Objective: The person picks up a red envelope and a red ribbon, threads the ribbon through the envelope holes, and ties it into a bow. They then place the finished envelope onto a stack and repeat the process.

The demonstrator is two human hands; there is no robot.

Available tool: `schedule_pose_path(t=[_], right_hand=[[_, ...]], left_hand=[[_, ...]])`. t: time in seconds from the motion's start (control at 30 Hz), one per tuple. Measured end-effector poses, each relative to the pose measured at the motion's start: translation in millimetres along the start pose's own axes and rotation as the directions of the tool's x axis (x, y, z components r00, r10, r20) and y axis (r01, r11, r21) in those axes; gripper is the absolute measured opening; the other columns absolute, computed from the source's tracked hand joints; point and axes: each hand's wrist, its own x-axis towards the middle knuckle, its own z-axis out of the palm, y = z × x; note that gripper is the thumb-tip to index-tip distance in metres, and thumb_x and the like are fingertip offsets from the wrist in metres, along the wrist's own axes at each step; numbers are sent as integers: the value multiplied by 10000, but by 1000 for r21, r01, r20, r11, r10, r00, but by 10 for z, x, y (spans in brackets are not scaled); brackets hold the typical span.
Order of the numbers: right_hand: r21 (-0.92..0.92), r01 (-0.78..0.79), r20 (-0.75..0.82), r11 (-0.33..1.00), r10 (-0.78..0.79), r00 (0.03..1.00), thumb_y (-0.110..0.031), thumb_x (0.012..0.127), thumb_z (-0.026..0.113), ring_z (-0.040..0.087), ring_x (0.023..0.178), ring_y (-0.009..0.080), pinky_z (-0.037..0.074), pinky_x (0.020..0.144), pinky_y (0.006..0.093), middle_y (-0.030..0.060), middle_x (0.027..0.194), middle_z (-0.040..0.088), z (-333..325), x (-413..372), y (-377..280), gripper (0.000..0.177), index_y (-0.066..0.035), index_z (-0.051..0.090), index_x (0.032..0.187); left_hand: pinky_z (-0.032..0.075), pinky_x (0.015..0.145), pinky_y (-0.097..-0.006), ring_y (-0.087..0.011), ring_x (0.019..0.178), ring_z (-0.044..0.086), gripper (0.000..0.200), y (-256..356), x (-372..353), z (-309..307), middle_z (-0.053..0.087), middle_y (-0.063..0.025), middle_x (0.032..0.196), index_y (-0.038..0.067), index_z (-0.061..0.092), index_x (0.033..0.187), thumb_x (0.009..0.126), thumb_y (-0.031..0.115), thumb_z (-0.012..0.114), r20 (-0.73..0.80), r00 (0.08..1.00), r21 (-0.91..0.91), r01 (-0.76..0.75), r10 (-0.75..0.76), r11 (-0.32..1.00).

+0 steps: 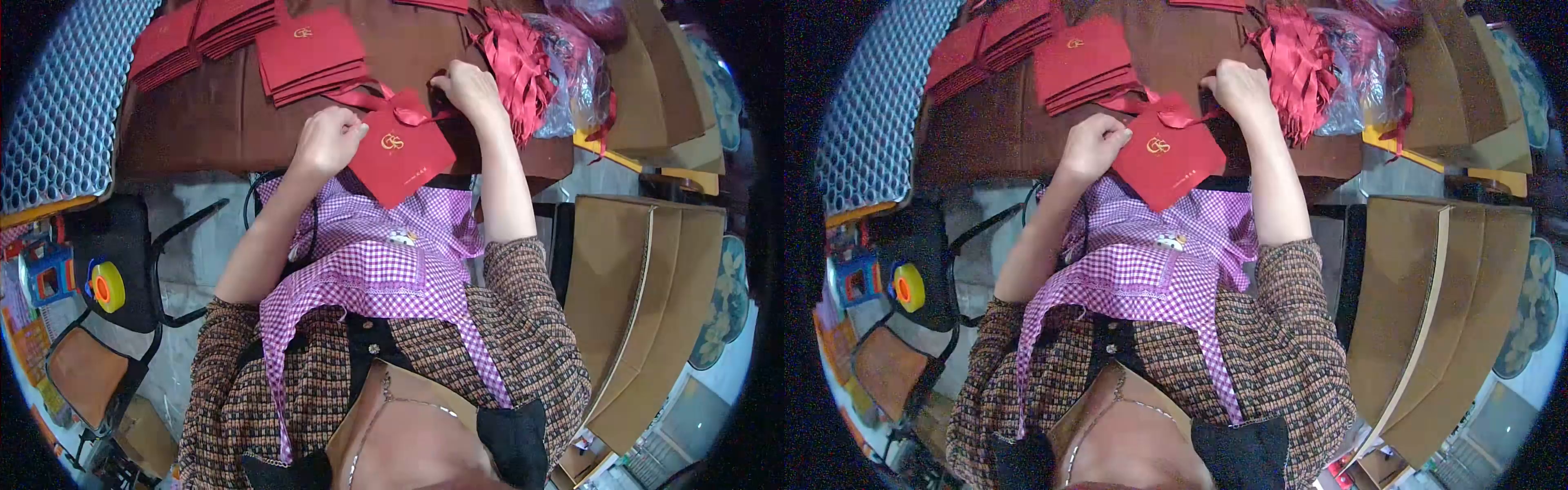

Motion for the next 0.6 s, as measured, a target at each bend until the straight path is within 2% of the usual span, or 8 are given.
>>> schedule_pose_path(t=[0.07,0.17,0.23,0.3,0.37,0.47,0.57,0.6], right_hand=[[62,-12,-8,998,13,1000,-381,786,629,619,852,393,483,745,471,247,871,638,-25,-68,-27,401,4,655,892],[13,-37,0,999,37,999,-403,791,619,620,846,388,484,747,471,242,865,638,-161,-138,-121,416,-10,647,924],[14,-2,39,1000,2,999,-394,779,640,623,835,381,487,733,470,228,853,642,-92,-114,-75,415,-8,632,931],[-44,134,-178,990,-140,974,-279,755,680,623,781,383,478,678,483,233,808,633,16,-146,-14,339,18,560,865],[13,71,-48,997,-71,996,-213,790,640,619,775,360,449,708,474,206,788,637,52,-123,-12,250,17,569,860],[18,57,-39,998,-56,998,-183,794,627,617,794,346,441,706,465,195,790,635,-30,-148,-42,206,14,575,825],[85,117,-176,989,-101,979,-162,797,609,612,859,330,426,759,451,169,850,645,-122,-182,-16,165,-18,612,876],[84,131,-86,988,-124,989,-161,798,593,597,907,323,416,792,439,155,903,642,-246,-235,-48,180,-39,625,927]], left_hand=[[480,686,-433,-353,745,622,206,31,-21,-4,618,-215,757,7,640,760,789,210,622,55,995,-24,89,-87,996],[482,684,-435,-361,762,624,212,-23,-63,53,618,-219,768,5,631,756,800,212,614,8,999,-88,46,-45,995],[494,649,-384,-321,729,644,185,-92,-63,70,641,-188,778,13,637,826,814,197,620,31,999,-96,39,-36,995],[492,646,-395,-325,739,644,185,-68,-30,48,639,-194,775,10,633,825,824,192,605,21,1000,-79,6,-5,997],[493,647,-405,-325,735,644,187,-53,-20,70,638,-194,760,6,633,817,822,192,606,-26,999,-36,37,-38,999],[497,667,-406,-326,750,645,212,-163,13,120,643,-187,768,3,642,836,817,213,616,-11,998,-84,56,-57,995],[502,680,-384,-308,753,650,225,-153,28,81,650,-175,770,1,649,847,811,222,623,-7,995,-90,102,-103,991],[501,677,-374,-293,740,650,222,-181,41,99,649,-168,758,4,650,845,810,221,627,-17,994,-91,102,-104,991]])
